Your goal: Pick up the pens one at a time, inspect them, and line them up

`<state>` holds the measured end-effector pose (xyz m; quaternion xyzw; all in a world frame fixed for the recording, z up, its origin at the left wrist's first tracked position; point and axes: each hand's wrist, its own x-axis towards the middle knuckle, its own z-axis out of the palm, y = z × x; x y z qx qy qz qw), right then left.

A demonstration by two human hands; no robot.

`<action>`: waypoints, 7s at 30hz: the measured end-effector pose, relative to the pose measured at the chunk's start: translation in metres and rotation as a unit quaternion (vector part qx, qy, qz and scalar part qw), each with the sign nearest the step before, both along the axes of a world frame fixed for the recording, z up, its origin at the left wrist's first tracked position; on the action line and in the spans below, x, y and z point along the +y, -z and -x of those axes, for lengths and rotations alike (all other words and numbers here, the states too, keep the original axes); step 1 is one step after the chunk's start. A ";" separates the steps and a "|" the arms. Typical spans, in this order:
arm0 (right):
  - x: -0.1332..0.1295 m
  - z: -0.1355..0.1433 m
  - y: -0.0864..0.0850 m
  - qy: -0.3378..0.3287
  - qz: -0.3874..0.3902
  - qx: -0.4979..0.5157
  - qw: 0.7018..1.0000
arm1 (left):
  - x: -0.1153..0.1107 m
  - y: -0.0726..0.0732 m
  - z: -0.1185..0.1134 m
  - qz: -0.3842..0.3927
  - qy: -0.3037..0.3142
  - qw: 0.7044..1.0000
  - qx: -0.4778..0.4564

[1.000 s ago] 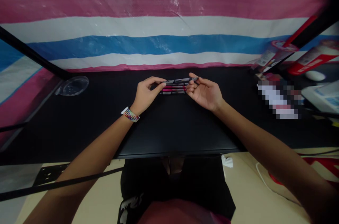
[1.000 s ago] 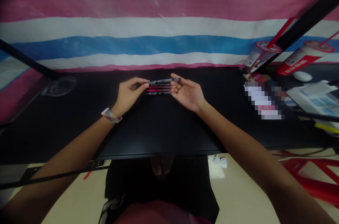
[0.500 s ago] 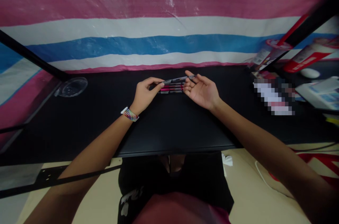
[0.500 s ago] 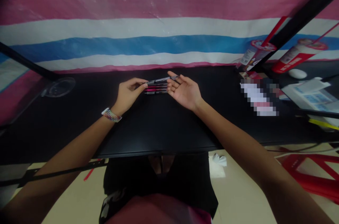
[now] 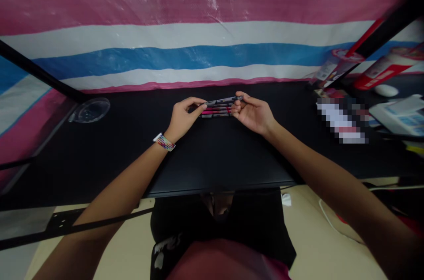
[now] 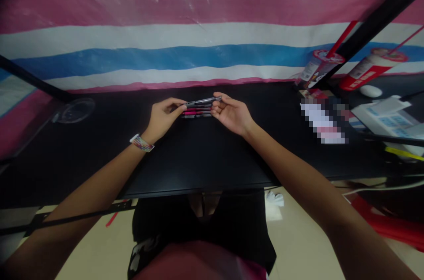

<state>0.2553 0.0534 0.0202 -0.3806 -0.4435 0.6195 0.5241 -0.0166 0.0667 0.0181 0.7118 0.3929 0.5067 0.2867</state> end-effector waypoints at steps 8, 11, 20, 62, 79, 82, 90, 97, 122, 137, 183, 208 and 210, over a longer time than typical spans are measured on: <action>0.020 -0.012 0.010 0.128 -0.155 -0.166 0.965 | 0.013 0.005 0.002 -0.008 -0.015 1.000 0.007; 0.030 -0.016 0.019 0.159 -0.220 -0.253 0.929 | 0.021 0.012 0.005 -0.003 -0.038 0.999 0.033; 0.036 -0.013 0.025 0.155 -0.279 -0.411 0.854 | 0.031 0.019 0.009 0.002 -0.101 0.988 0.117; -0.003 0.030 0.043 0.150 -0.078 -0.083 0.982 | -0.025 0.021 -0.026 0.192 0.046 0.953 -0.230; -0.079 0.014 0.012 0.023 -0.402 -0.493 0.772 | -0.044 0.008 0.010 0.109 -0.011 0.991 0.074; -0.079 0.012 0.011 0.021 -0.409 -0.499 0.764 | -0.048 0.004 0.009 0.073 -0.010 0.992 0.103; -0.070 0.001 -0.013 0.025 -0.384 -0.463 0.798 | -0.063 -0.025 0.016 0.039 0.026 0.989 0.137; -0.031 0.002 -0.023 0.055 -0.228 -0.270 0.934 | -0.051 -0.047 0.005 0.012 0.042 0.991 0.124; 0.019 -0.006 -0.002 0.040 -0.063 -0.088 0.993 | 0.015 -0.002 0.012 -0.093 -0.042 0.980 0.172; 0.020 -0.011 0.005 0.055 -0.118 -0.136 0.982 | 0.018 0.001 0.012 -0.001 0.027 0.993 0.113; 0.020 -0.007 0.013 0.066 -0.117 -0.124 0.983 | 0.032 0.003 0.015 0.110 -0.007 0.994 0.001; 0.019 -0.003 0.012 0.065 -0.122 -0.113 0.984 | 0.029 0.006 0.014 0.085 0.035 0.994 0.061; 0.019 -0.003 0.012 0.066 -0.119 -0.119 0.984 | 0.029 0.005 0.014 0.079 0.048 0.994 0.050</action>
